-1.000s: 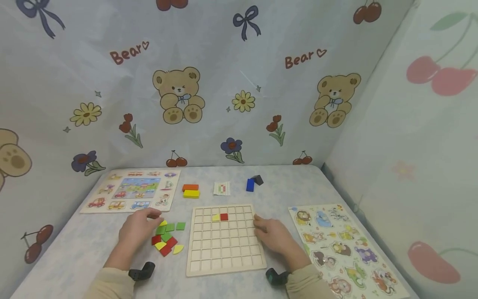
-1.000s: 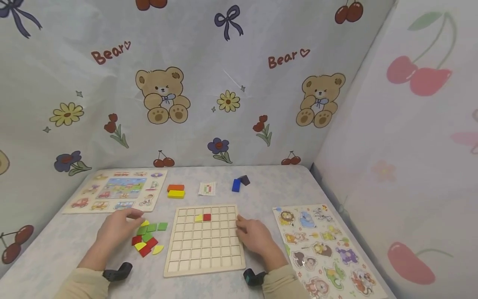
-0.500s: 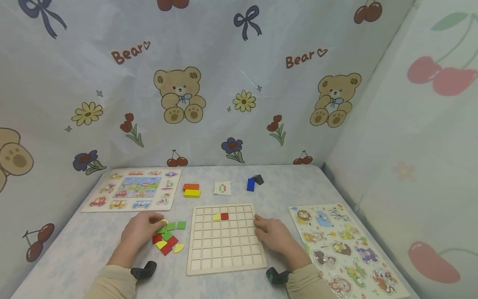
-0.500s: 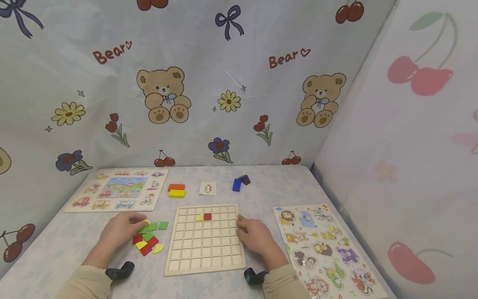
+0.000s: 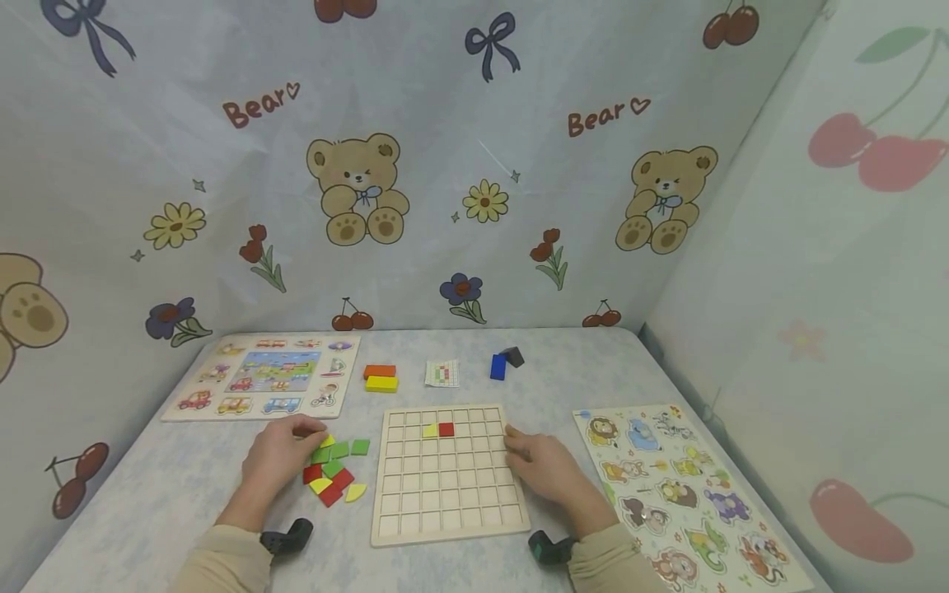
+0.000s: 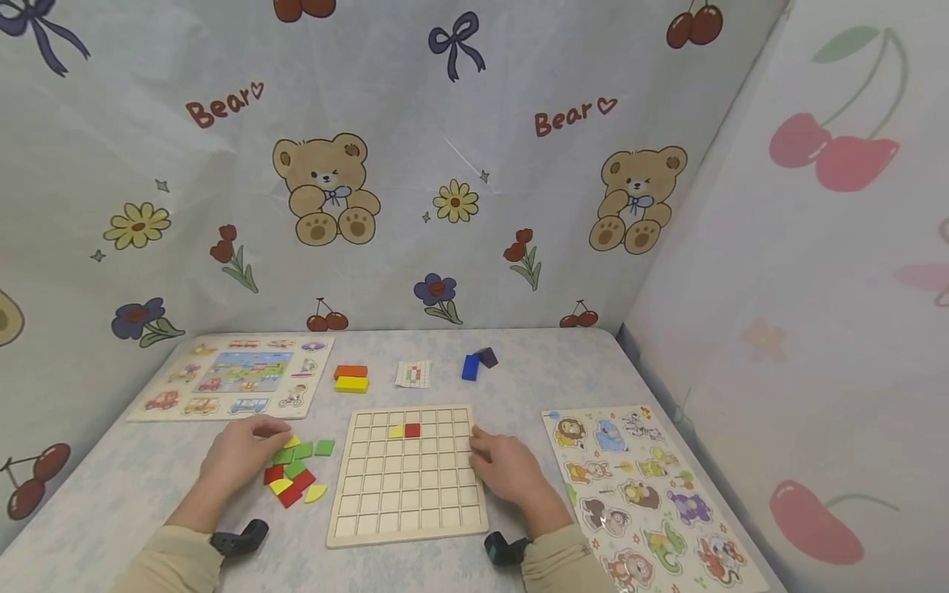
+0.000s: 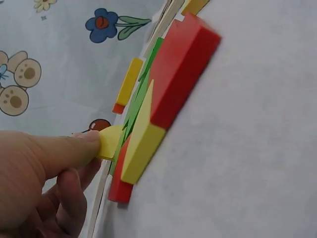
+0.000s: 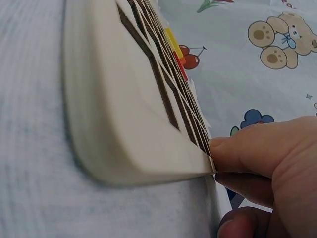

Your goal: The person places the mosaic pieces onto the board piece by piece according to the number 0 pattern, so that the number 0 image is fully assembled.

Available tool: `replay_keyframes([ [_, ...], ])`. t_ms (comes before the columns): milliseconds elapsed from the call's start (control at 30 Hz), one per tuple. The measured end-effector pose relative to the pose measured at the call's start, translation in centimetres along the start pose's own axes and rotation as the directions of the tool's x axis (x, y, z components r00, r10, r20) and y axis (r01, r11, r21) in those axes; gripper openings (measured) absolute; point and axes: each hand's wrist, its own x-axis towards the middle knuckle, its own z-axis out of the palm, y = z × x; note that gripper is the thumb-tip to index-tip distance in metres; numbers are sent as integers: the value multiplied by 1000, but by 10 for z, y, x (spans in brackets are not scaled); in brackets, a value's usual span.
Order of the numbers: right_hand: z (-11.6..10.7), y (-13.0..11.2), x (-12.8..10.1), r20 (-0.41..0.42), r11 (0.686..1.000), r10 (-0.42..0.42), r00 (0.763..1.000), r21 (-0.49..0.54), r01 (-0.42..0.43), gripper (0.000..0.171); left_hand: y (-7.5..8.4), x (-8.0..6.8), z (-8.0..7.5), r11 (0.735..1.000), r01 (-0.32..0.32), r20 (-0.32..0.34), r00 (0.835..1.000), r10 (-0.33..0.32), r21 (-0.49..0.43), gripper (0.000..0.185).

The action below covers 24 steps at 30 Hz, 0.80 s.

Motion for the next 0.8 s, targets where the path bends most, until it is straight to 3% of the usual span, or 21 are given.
replay_keyframes([
  [100,0,1,-1,1,1000,0,1000,-10,0,39,7,-1,1,999,6,-31,1000,-7,-38,28],
  [200,-1,0,-1,1,1000,0,1000,-15,0,39,19,-1,2,998,-28,-38,999,26,-51,29],
  [400,-3,-1,-2,-2,1000,10,1000,-4,-10,38,60,-1,12,992,-118,13,993,119,-51,24],
  [633,-1,3,0,3,1000,-1,1000,-8,1,38,113,2,41,982,-170,82,981,176,-78,15],
  [800,0,4,2,12,1000,-11,1000,-3,11,39,138,4,69,975,-201,126,969,213,-99,10],
])
